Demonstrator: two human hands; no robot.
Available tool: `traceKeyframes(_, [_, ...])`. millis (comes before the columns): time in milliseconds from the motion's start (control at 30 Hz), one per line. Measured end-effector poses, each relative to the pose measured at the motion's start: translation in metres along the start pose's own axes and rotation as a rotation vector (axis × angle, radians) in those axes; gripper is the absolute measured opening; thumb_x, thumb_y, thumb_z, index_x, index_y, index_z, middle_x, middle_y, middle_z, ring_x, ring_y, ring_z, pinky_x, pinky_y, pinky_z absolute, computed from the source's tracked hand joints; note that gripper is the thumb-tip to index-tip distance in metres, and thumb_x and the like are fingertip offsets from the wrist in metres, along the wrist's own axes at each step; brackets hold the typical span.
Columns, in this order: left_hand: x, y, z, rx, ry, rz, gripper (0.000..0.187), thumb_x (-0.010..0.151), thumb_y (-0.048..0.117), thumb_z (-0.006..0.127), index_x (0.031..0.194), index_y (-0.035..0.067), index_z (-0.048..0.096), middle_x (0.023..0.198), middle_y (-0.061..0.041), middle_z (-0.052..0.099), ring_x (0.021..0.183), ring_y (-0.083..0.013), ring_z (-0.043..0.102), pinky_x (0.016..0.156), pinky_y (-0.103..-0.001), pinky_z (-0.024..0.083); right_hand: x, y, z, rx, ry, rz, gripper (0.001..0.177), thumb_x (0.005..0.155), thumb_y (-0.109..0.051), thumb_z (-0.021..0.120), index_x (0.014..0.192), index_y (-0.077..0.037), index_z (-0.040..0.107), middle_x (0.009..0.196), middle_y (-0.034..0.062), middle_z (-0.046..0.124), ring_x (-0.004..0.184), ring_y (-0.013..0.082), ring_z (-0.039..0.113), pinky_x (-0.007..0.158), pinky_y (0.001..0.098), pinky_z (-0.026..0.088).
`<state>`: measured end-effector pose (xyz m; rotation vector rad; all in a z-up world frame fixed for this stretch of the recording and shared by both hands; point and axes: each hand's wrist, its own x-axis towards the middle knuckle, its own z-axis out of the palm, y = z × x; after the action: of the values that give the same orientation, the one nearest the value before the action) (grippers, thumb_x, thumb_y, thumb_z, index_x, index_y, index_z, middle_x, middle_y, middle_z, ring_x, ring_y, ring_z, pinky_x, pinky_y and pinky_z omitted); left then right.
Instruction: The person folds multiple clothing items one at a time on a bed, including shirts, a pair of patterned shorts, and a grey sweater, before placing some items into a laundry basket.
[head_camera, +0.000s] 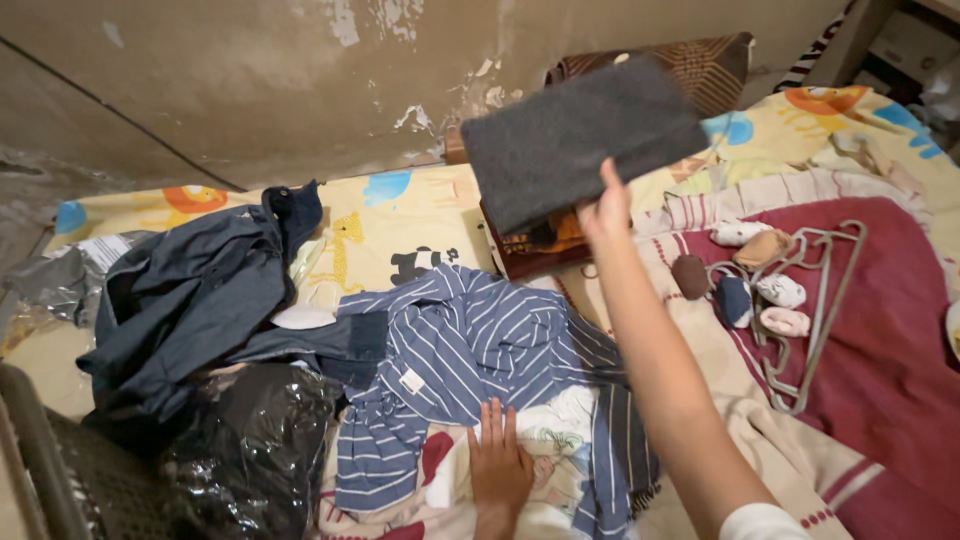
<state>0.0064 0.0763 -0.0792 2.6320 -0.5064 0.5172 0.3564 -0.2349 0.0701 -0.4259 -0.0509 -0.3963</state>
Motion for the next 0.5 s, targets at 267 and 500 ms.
traceKeyframes(267, [-0.002,-0.008,0.012,0.032,-0.044,0.0,0.062,0.084,0.022,0.054,0.142,0.001,0.048,0.157,-0.022,0.035,0.148,-0.0378,0.028,0.114,-0.059,0.025,-0.004,0.065,-0.121,-0.558,0.387,0.184,0.032,0.097,-0.011,0.059,0.127,-0.011,0.048,0.125,0.0102,0.063,0.102,0.029,0.067,0.077,0.0481,0.055])
traceKeyframes(500, [0.0,-0.003,0.004,0.016,-0.014,0.004,0.062,0.083,0.022,0.054,0.142,0.001,0.048,0.156,-0.022,0.036,0.148,-0.037,0.028,0.113,-0.06,0.025,-0.045,0.023,-0.128,-0.464,0.171,0.295,0.034,0.097,-0.005,0.057,0.129,0.002,0.048,0.118,0.0183,0.065,0.104,0.0312,0.07,0.092,0.043,0.062])
